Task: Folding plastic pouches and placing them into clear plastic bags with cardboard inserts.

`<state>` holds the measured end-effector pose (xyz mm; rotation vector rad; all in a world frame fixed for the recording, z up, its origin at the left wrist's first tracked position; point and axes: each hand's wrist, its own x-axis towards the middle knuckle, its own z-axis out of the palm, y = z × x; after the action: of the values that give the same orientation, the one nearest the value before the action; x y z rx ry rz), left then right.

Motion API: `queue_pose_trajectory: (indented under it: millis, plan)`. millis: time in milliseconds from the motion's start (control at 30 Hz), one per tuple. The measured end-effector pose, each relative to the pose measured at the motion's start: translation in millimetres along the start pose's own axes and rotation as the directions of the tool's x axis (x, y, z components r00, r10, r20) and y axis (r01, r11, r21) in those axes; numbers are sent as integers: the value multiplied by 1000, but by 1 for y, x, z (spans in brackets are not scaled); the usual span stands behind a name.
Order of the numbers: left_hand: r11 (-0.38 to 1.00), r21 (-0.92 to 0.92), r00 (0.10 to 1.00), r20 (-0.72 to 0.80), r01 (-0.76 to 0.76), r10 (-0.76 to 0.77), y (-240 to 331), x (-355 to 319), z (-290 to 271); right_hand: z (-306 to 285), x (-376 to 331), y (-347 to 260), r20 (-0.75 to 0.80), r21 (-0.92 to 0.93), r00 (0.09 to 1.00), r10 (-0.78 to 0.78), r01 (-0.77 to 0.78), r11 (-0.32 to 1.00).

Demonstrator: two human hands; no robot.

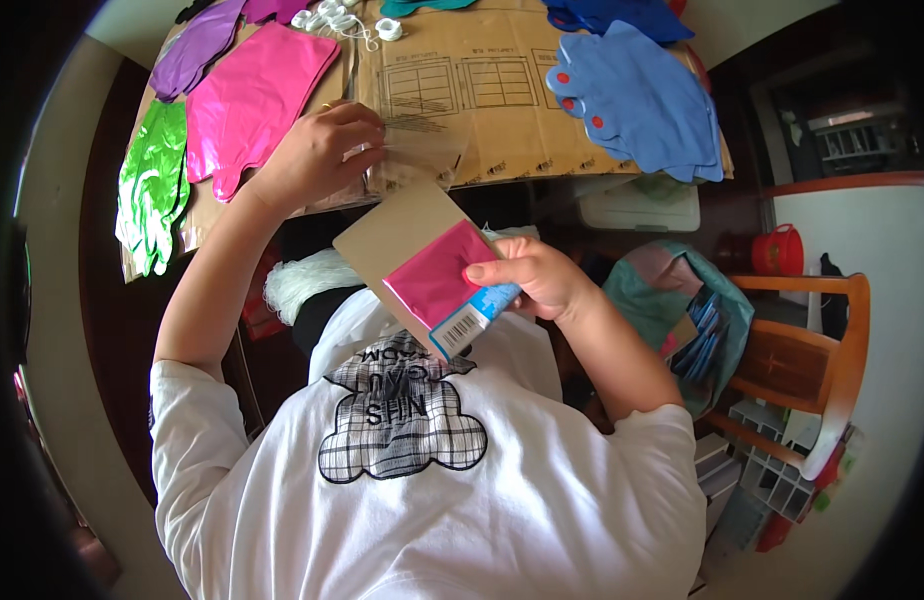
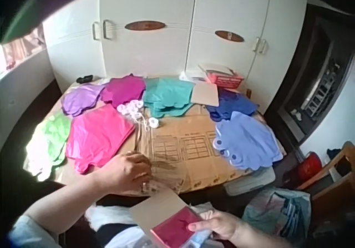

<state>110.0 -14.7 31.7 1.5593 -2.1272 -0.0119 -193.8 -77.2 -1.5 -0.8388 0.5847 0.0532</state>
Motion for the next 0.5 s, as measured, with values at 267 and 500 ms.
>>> queue_pose_trajectory:
  millis: [267,500]
  plan:
    - [999,43,1000,16,16,-17,15,2,-6,-10,3,-15,-1,68,1000,25,-25,997]
    - [981,193,1000,11,20,-22,26,6,-5,-12,-1,-17,-30,57,999,-37,39,998]
